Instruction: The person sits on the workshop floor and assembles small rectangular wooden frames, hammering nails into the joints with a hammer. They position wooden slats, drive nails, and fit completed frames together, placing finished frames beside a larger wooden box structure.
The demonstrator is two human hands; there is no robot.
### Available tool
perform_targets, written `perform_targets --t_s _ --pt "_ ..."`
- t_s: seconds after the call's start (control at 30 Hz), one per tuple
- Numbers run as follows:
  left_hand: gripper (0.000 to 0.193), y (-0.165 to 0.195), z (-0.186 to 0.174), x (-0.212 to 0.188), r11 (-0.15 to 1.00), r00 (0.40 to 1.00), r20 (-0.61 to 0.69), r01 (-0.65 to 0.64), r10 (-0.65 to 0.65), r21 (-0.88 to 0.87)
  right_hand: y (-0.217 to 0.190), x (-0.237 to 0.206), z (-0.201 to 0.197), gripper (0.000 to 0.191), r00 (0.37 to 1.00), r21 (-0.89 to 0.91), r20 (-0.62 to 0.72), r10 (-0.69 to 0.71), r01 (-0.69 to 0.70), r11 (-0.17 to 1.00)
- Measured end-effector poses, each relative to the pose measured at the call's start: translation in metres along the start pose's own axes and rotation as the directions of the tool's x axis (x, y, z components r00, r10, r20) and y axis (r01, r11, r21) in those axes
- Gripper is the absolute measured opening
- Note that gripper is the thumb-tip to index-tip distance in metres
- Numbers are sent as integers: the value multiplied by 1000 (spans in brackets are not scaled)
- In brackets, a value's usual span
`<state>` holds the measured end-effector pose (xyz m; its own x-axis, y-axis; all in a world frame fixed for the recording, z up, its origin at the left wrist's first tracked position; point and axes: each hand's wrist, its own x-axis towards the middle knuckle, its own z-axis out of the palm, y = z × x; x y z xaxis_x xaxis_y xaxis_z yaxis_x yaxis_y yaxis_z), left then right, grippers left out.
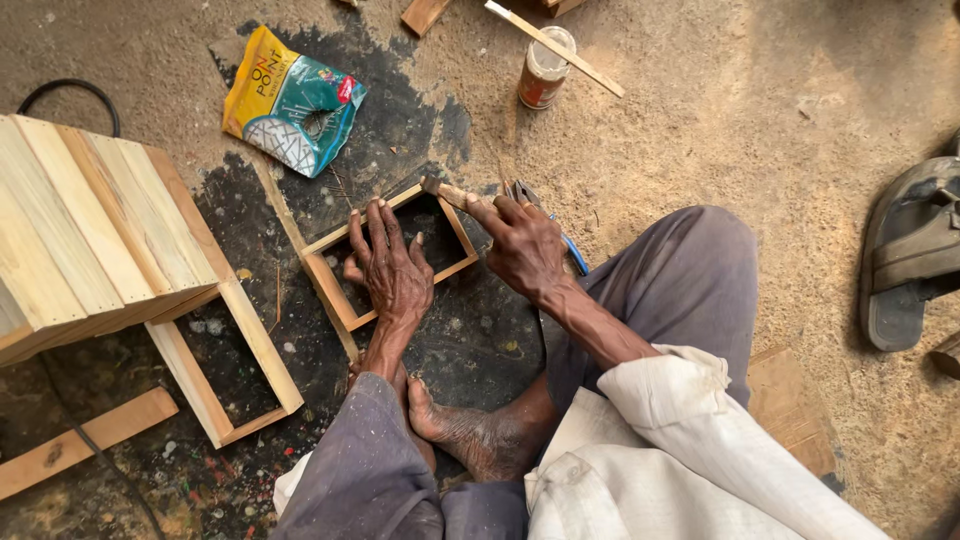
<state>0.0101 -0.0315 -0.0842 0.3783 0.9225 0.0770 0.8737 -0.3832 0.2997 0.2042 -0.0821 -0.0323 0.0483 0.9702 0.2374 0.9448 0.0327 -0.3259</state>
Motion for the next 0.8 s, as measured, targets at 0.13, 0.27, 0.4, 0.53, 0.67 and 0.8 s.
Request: perform_targets --t_s 0.13,0.27,0.4,0.53,0.67,0.8 --pt "67 2 -5 3 1000 1000 16 15 -15 11 1 7 -1 56 996 39 -72 -49 52 998" --pt "70 4 -9 1 999 998 48 41 -41 3 4 7 -6 59 994 60 -78 -71 76 995" --pt "70 5 -11 5 1000 1000 10 0 0 -11 3 17 -14 67 1000 42 7 -25 24 999" --pt "69 -3 -21 8 990 999 -52 2 -9 -138 16 7 -28 42 967 229 153 205 -237 944" --pt "67 -35 -45 -9 979 975 -104 190 -197 -72 43 -24 -32 51 929 616 137 344 -352 705" --pt "71 -67 -59 -26 748 804 -19 544 -594 -381 43 -36 -13 62 753 722 449 481 -623 301"
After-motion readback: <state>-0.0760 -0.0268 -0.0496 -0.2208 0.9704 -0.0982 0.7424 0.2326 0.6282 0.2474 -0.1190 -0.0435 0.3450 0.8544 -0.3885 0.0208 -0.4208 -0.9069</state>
